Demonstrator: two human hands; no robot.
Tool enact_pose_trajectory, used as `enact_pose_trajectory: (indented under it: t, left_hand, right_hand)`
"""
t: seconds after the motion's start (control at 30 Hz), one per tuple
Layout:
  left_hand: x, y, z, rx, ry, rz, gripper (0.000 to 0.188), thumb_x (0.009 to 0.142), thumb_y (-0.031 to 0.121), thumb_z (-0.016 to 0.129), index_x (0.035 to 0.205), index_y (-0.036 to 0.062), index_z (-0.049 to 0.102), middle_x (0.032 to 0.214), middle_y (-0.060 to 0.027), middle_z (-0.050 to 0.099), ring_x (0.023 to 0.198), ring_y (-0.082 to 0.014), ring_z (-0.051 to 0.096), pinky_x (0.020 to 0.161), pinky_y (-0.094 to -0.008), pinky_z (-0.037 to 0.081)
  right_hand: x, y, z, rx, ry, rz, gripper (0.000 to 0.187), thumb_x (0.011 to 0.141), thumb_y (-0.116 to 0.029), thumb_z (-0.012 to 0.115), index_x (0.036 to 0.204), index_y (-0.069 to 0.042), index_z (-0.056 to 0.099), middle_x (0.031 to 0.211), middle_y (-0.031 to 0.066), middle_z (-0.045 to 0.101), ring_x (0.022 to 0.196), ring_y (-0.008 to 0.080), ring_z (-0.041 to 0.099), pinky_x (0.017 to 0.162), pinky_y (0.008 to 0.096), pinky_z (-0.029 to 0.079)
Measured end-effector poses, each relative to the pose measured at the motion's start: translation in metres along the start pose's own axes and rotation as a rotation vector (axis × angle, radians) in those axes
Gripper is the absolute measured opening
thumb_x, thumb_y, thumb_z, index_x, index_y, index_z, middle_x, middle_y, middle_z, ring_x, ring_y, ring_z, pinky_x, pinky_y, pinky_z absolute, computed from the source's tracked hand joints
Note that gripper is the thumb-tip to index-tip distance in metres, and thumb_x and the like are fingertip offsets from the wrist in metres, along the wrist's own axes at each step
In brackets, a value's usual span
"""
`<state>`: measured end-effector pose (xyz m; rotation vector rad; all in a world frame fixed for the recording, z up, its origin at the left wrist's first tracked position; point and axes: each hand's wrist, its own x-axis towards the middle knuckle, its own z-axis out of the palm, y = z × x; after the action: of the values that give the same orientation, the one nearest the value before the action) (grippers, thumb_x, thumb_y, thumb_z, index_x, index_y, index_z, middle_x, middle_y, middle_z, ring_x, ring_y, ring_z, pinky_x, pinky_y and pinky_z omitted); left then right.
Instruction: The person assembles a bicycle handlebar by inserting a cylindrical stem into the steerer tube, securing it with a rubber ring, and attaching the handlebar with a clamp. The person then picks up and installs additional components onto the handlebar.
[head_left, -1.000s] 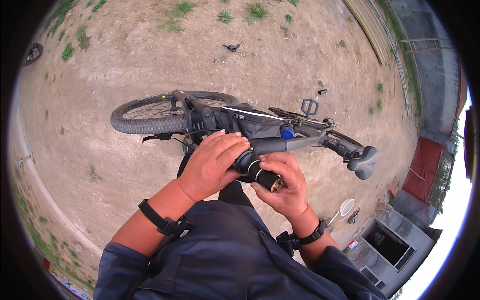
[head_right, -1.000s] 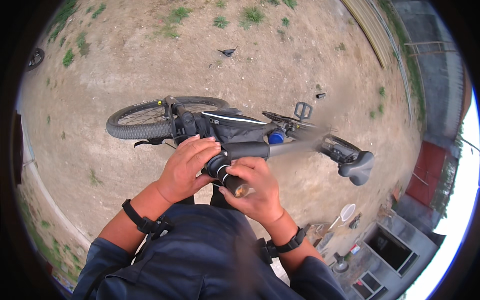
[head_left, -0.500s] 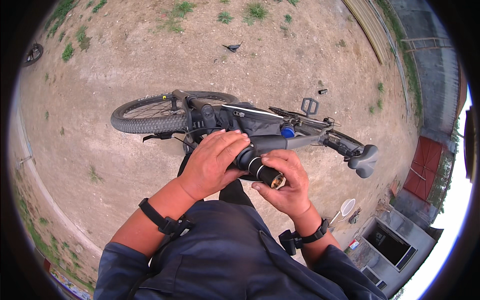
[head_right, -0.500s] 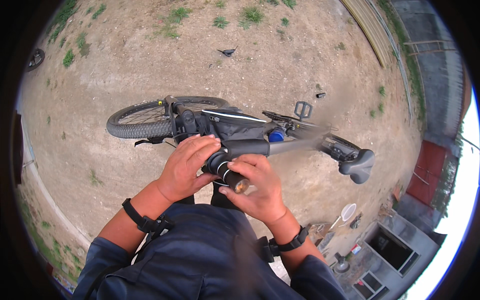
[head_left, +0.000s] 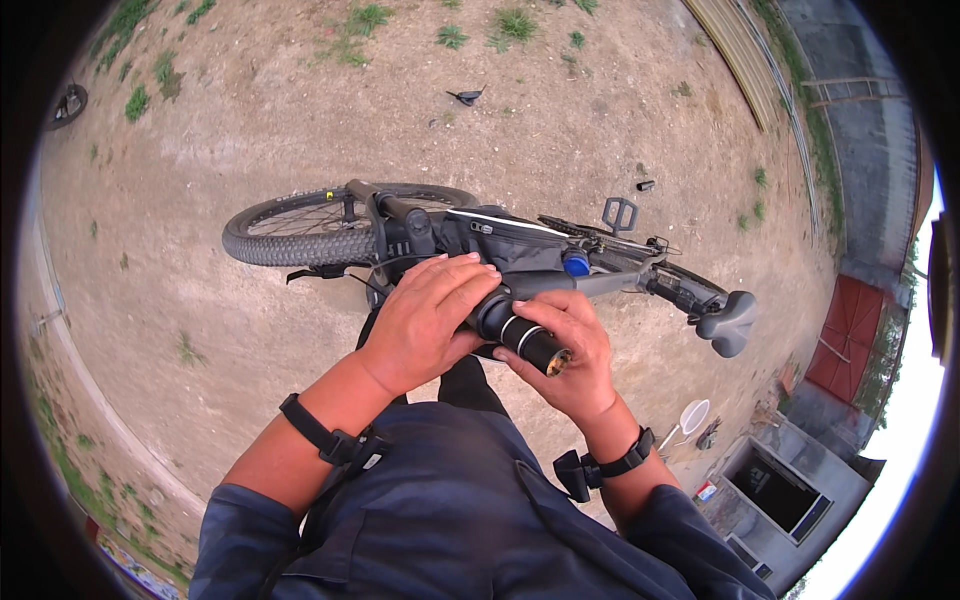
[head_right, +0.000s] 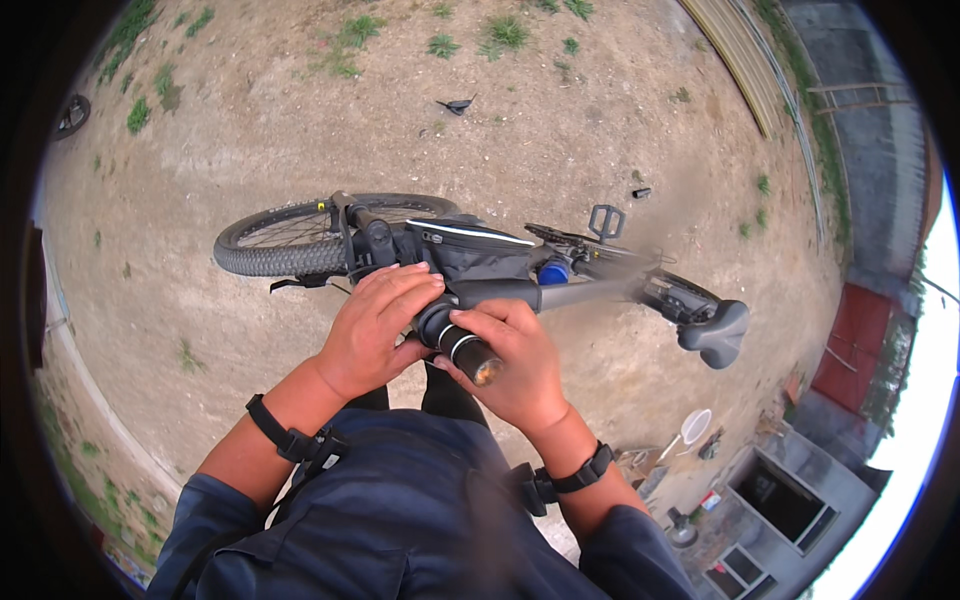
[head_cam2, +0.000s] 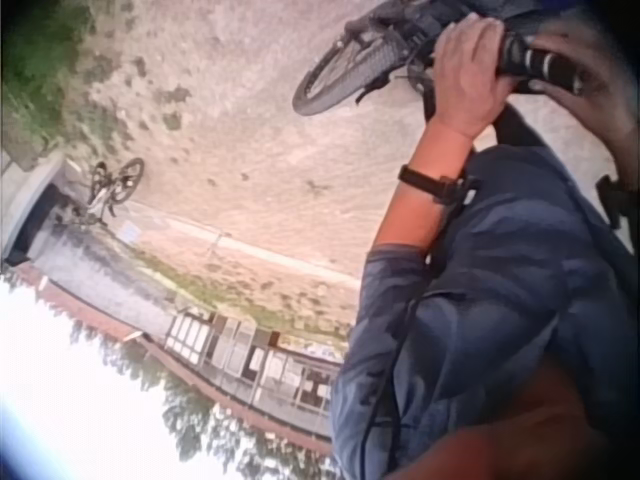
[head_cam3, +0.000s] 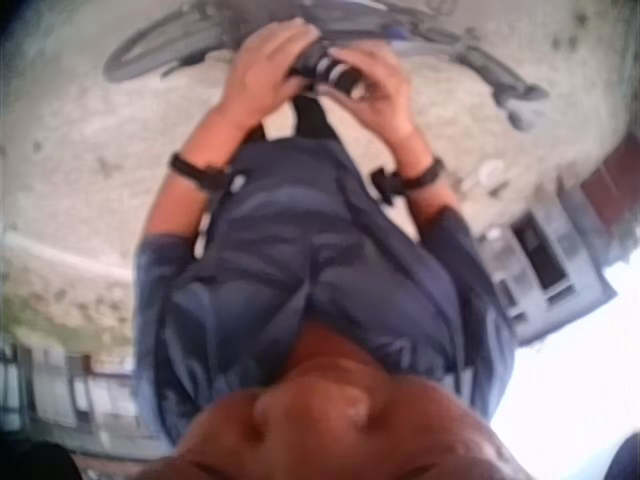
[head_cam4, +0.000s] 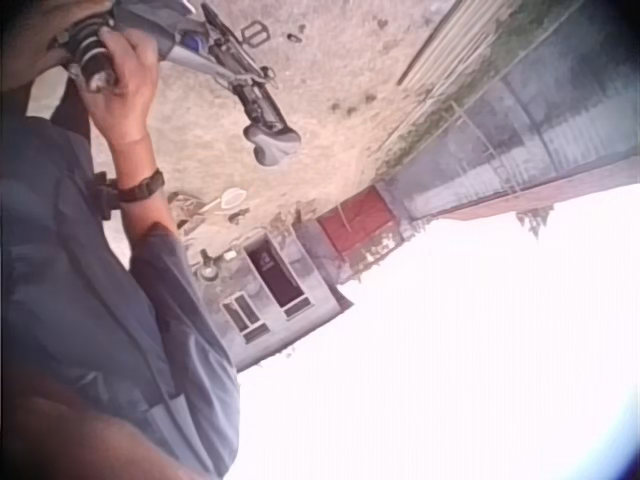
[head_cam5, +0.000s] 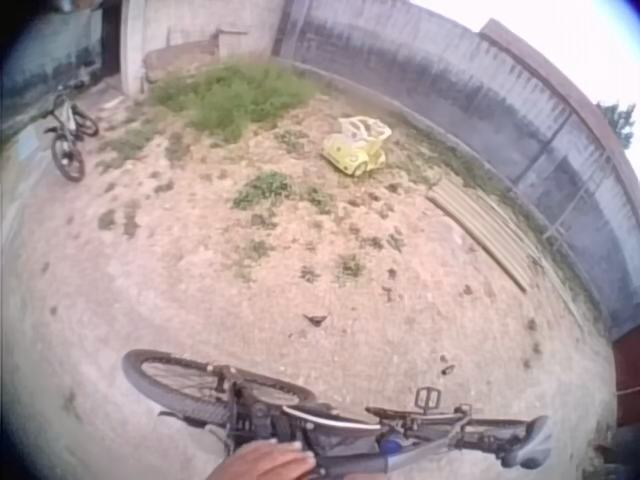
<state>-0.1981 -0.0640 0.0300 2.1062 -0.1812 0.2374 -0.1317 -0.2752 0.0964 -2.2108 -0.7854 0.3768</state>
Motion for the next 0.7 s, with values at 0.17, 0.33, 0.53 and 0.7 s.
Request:
enact_pose_trajectory:
  t: [0.17, 0.33, 0.53, 0.7]
  left_hand:
    - [0.0, -0.006, -0.001, -0.053, -0.009, -0.004, 0.065, 0.071, 0.011, 0.089, 0.132, 0.0081, 0.068, 0.132, -0.0111, 0.069, 0.127, -0.0327, 0.066, 0.112, -0.0501, 0.051]
    - [0.0, -0.009, -0.006, -0.086, -0.009, -0.005, 0.063, 0.071, 0.011, 0.088, 0.131, 0.0081, 0.069, 0.13, -0.0105, 0.07, 0.126, -0.0326, 0.067, 0.111, -0.0494, 0.052]
    - [-0.008, -0.017, -0.019, -0.121, -0.025, -0.006, 0.061, 0.07, 0.008, 0.088, 0.128, 0.0082, 0.069, 0.13, -0.01, 0.07, 0.126, -0.0335, 0.067, 0.11, -0.0493, 0.052]
    - [-0.011, -0.019, -0.022, -0.143, -0.006, -0.014, 0.064, 0.068, 0.006, 0.088, 0.129, 0.0086, 0.069, 0.13, -0.0096, 0.07, 0.126, -0.0334, 0.067, 0.109, -0.0492, 0.053]
  right_hand:
    - [0.003, 0.005, 0.006, -0.005, -0.011, 0.012, 0.051, 0.071, -0.018, 0.097, 0.116, -0.01, 0.074, 0.113, 0.0095, 0.067, 0.105, 0.0307, 0.065, 0.089, 0.04, 0.056]
    - [0.007, 0.001, 0.009, -0.012, -0.003, -0.063, 0.057, 0.07, -0.005, 0.097, 0.122, -0.007, 0.073, 0.113, 0.0141, 0.066, 0.101, 0.0295, 0.069, 0.087, 0.0385, 0.057]
    - [0.013, -0.011, 0.016, 0.019, -0.043, -0.06, 0.057, 0.071, -0.005, 0.096, 0.122, -0.007, 0.072, 0.114, 0.0149, 0.066, 0.102, 0.0303, 0.069, 0.089, 0.0384, 0.057]
    - [0.016, -0.014, 0.02, 0.044, -0.05, -0.066, 0.057, 0.071, -0.005, 0.096, 0.123, -0.007, 0.072, 0.115, 0.0154, 0.066, 0.103, 0.0302, 0.069, 0.089, 0.0383, 0.057]
